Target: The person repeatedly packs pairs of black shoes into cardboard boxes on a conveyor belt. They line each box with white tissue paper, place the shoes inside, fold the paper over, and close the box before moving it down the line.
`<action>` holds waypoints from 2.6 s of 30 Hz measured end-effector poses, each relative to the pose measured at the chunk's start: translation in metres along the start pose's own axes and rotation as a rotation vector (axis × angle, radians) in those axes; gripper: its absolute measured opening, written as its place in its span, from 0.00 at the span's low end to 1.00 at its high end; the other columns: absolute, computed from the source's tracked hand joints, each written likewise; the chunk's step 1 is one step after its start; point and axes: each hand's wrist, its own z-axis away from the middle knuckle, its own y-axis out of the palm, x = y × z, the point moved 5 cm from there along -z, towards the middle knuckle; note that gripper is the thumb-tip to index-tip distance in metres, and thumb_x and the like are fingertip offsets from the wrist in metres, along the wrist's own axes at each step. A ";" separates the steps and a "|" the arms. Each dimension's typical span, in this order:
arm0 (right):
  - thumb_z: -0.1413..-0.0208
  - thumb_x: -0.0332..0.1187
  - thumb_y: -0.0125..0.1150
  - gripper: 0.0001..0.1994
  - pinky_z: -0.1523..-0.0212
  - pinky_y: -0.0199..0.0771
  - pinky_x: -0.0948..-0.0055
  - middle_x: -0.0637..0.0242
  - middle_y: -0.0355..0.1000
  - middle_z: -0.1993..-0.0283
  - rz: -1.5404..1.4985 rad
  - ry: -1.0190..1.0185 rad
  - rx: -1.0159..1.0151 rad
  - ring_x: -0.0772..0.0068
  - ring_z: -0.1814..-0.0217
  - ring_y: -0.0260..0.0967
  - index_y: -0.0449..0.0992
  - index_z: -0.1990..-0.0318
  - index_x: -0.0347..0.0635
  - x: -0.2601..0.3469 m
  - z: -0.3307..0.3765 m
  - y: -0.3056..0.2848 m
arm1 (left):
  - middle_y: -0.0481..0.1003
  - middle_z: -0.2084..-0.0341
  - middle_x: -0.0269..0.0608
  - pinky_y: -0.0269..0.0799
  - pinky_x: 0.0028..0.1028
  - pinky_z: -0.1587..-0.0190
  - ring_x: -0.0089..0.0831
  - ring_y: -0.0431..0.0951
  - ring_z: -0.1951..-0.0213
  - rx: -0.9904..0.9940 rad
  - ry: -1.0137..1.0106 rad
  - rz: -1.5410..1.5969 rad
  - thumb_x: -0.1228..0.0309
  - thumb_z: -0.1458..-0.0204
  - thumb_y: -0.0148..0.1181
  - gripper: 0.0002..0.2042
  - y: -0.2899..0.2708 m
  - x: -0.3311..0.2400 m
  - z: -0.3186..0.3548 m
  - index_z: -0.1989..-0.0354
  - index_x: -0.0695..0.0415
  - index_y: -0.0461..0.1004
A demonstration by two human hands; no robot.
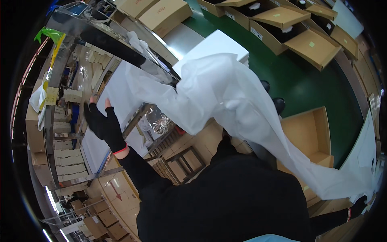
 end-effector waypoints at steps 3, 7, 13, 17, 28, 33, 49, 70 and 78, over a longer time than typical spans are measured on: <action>0.42 0.48 0.55 0.24 0.54 0.73 0.65 0.49 0.74 0.51 0.100 -0.037 -0.140 0.55 0.51 0.73 0.73 0.50 0.33 -0.028 -0.012 0.011 | 0.74 0.57 0.43 0.69 0.26 0.52 0.28 0.74 0.53 0.452 -0.124 1.110 0.73 0.50 0.64 0.28 0.013 -0.097 0.026 0.40 0.54 0.63; 0.40 0.50 0.52 0.24 0.49 0.71 0.66 0.46 0.72 0.49 -0.091 -0.088 -0.109 0.50 0.46 0.70 0.71 0.45 0.41 -0.010 0.015 0.016 | 0.57 0.37 0.54 0.60 0.37 0.40 0.45 0.60 0.37 0.458 0.699 0.902 0.60 0.65 0.74 0.43 0.006 -0.266 0.063 0.38 0.58 0.61; 0.35 0.37 0.44 0.19 0.41 0.63 0.70 0.52 0.69 0.45 -0.140 -0.228 -0.056 0.57 0.43 0.66 0.68 0.44 0.34 -0.115 0.029 -0.032 | 0.71 0.47 0.47 0.41 0.54 0.34 0.43 0.66 0.42 0.785 1.530 0.615 0.62 0.62 0.69 0.26 0.048 -0.439 0.103 0.50 0.52 0.74; 0.35 0.33 0.43 0.18 0.38 0.58 0.72 0.55 0.67 0.42 -0.230 -0.191 0.078 0.62 0.39 0.64 0.65 0.42 0.33 -0.196 0.116 -0.088 | 0.78 0.61 0.41 0.72 0.28 0.55 0.32 0.79 0.59 1.375 1.141 1.205 0.78 0.50 0.59 0.16 0.086 -0.517 0.057 0.51 0.60 0.72; 0.47 0.29 0.54 0.37 0.43 0.64 0.76 0.56 0.62 0.36 -1.093 0.477 0.299 0.70 0.40 0.63 0.48 0.29 0.45 -0.132 0.340 -0.147 | 0.49 0.36 0.70 0.46 0.40 0.32 0.53 0.50 0.32 1.003 1.050 0.865 0.29 0.56 0.50 0.57 0.181 -0.696 0.160 0.33 0.72 0.44; 0.48 0.28 0.51 0.37 0.49 0.66 0.83 0.56 0.56 0.34 -0.976 0.459 0.319 0.71 0.39 0.60 0.46 0.29 0.45 -0.141 0.388 -0.166 | 0.70 0.53 0.54 0.65 0.26 0.55 0.37 0.74 0.57 1.699 0.833 0.903 0.27 0.54 0.44 0.49 0.199 -0.655 0.194 0.42 0.67 0.59; 0.37 0.35 0.48 0.18 0.76 0.57 0.84 0.80 0.63 0.70 -0.481 0.186 0.119 0.87 0.75 0.55 0.69 0.41 0.44 -0.315 0.431 -0.148 | 0.73 0.53 0.34 0.67 0.23 0.53 0.23 0.72 0.57 1.734 0.792 1.578 0.74 0.53 0.63 0.20 0.204 -0.637 0.115 0.49 0.56 0.73; 0.47 0.33 0.59 0.20 0.49 0.68 0.63 0.51 0.70 0.49 0.914 -0.177 -0.166 0.53 0.48 0.69 0.69 0.45 0.42 -0.130 0.319 -0.124 | 0.66 0.41 0.49 0.60 0.30 0.41 0.36 0.67 0.42 1.533 1.111 1.134 0.57 0.55 0.68 0.36 0.160 -0.609 0.194 0.38 0.59 0.63; 0.56 0.39 0.67 0.31 0.32 0.26 0.34 0.56 0.42 0.26 -0.078 -0.562 0.599 0.47 0.23 0.31 0.67 0.41 0.44 0.199 0.371 0.011 | 0.70 0.47 0.51 0.68 0.35 0.49 0.44 0.73 0.50 1.016 0.984 1.117 0.65 0.57 0.69 0.29 0.196 -0.595 0.153 0.45 0.57 0.68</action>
